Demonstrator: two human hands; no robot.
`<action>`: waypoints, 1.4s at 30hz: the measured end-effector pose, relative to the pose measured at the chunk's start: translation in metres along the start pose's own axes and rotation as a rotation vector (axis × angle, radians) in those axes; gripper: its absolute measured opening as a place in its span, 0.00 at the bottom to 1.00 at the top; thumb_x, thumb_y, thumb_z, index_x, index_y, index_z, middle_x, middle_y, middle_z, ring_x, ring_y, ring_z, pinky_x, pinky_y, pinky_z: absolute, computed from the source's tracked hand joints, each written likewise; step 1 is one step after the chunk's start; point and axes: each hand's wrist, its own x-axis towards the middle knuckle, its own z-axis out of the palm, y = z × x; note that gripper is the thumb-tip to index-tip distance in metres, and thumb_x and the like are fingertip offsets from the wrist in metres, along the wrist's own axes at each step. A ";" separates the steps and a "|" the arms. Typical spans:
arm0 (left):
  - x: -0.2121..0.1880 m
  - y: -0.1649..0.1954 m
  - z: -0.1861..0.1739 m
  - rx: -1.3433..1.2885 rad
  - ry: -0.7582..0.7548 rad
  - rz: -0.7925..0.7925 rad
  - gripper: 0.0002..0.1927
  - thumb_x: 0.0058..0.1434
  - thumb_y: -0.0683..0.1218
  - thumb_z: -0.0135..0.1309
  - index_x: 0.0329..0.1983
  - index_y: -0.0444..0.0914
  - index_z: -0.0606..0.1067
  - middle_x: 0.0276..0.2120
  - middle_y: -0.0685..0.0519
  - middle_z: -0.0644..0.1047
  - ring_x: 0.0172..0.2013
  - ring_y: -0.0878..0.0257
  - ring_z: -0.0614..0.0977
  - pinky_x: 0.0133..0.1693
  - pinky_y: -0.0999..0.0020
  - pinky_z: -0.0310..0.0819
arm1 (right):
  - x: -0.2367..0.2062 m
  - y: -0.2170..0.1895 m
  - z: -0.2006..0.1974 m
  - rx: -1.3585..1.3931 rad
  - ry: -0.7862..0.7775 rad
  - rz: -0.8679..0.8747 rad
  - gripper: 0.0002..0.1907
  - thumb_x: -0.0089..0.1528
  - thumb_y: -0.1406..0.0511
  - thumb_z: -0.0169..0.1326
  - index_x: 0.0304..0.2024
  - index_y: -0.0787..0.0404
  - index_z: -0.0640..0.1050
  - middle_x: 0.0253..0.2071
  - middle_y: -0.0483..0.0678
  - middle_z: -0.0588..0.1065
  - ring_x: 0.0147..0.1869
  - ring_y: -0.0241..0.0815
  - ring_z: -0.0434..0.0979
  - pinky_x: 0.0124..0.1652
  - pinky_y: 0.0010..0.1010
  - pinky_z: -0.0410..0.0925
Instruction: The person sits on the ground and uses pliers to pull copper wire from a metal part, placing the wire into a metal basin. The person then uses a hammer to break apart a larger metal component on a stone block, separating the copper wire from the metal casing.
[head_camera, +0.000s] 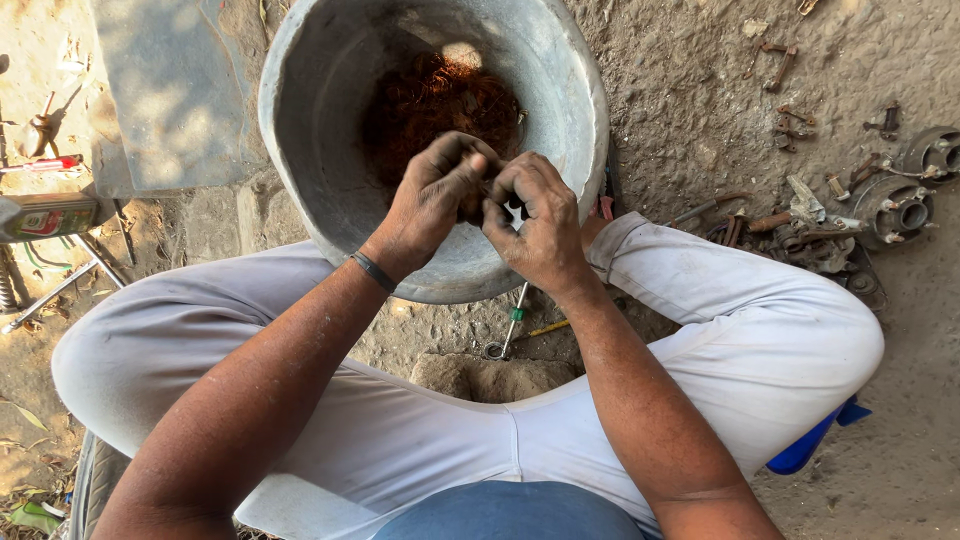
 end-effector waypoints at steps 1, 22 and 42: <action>0.002 0.003 -0.002 0.013 0.048 -0.016 0.14 0.74 0.50 0.47 0.52 0.34 0.69 0.43 0.47 0.81 0.33 0.64 0.81 0.33 0.68 0.82 | 0.000 0.002 0.000 0.004 0.022 -0.045 0.09 0.58 0.77 0.56 0.36 0.62 0.72 0.36 0.47 0.71 0.47 0.40 0.78 0.47 0.35 0.77; 0.005 0.005 -0.010 0.023 0.057 0.077 0.13 0.76 0.50 0.45 0.50 0.35 0.69 0.43 0.46 0.81 0.31 0.65 0.81 0.29 0.69 0.80 | 0.002 -0.004 0.001 -0.010 0.012 0.074 0.10 0.58 0.77 0.61 0.32 0.61 0.74 0.34 0.45 0.75 0.41 0.36 0.77 0.38 0.29 0.74; 0.006 0.018 -0.005 0.552 0.090 0.218 0.26 0.61 0.37 0.64 0.62 0.37 0.73 0.54 0.49 0.80 0.55 0.62 0.82 0.60 0.65 0.78 | -0.002 0.073 -0.058 -0.016 0.575 0.350 0.09 0.68 0.70 0.66 0.37 0.61 0.77 0.37 0.44 0.77 0.35 0.33 0.73 0.32 0.24 0.71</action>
